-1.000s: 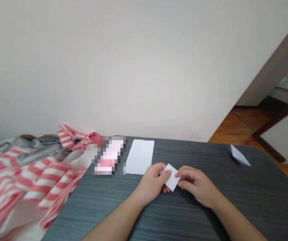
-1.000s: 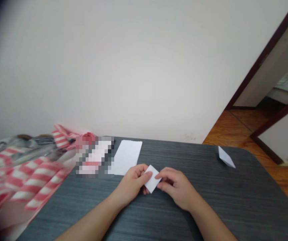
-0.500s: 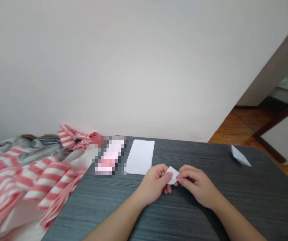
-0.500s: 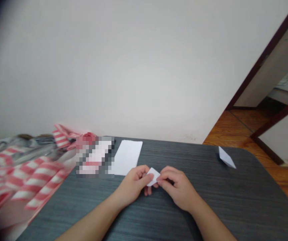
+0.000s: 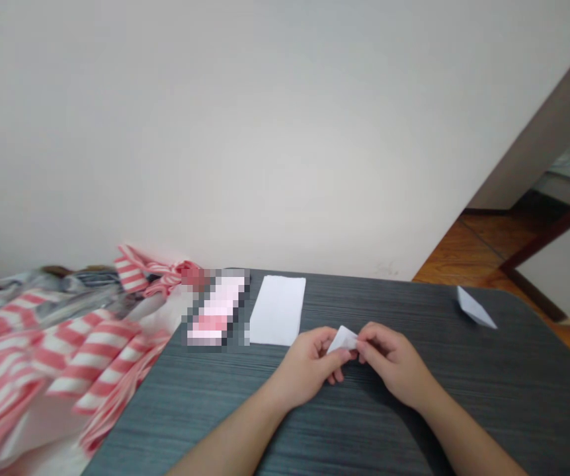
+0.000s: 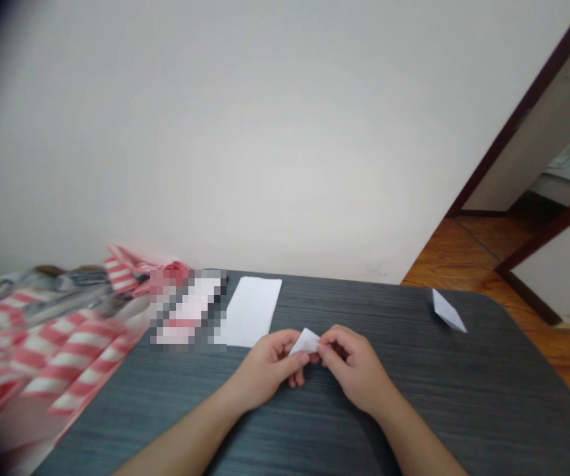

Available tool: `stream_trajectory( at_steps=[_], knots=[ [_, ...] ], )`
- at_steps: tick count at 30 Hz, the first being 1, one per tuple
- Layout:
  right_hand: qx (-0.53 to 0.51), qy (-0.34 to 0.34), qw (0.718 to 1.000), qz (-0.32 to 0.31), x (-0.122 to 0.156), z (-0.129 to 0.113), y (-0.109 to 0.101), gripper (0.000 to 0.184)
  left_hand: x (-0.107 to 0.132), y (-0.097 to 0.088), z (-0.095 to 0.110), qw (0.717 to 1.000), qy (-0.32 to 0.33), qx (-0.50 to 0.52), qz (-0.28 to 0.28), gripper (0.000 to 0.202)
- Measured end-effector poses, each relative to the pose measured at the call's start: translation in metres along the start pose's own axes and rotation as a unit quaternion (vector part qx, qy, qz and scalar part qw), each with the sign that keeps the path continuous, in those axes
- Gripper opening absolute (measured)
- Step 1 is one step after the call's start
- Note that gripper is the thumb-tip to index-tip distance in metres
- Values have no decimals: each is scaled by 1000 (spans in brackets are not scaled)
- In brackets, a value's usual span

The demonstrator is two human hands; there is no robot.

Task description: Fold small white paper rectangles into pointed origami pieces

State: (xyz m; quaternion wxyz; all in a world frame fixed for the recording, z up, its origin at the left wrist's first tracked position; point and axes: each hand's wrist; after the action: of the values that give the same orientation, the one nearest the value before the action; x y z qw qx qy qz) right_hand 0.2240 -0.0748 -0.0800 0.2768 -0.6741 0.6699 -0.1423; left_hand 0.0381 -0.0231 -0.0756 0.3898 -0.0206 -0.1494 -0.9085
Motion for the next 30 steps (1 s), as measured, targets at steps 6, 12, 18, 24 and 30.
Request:
stream_trajectory(
  at_steps=[6, 12, 18, 24, 30],
  knots=[
    [-85, 44, 995, -19, 2, 2, 4, 9, -1, 2, 2, 1000, 7, -11, 15, 23],
    [-134, 46, 990, -24, 5, 3, 9, 8, 1, 2, 3, 999, 11, -22, 24, 24],
    [-67, 64, 995, -43, 2, -1, 4, 9, 0, 1, 3, 999, 8, -18, 25, 25],
    [19, 77, 995, -58, 1, -7, -1, 25, 0, 1, 2, 1000, 2, -8, 27, 28],
    [23, 70, 996, -57, 1, -6, -1, 29, 0, 2, 3, 999, 3, -11, 35, 28]
  ],
)
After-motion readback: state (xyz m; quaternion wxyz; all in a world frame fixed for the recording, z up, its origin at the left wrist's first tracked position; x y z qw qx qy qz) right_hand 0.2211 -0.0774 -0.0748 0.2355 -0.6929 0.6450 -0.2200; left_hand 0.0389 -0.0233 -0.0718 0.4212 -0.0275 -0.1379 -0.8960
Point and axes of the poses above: each hand's wrist, its own x-axis away from the middle knuckle, its own y-axis out of the palm, z = x × y, and after that the axes turned 10 degrees about x, right-handed
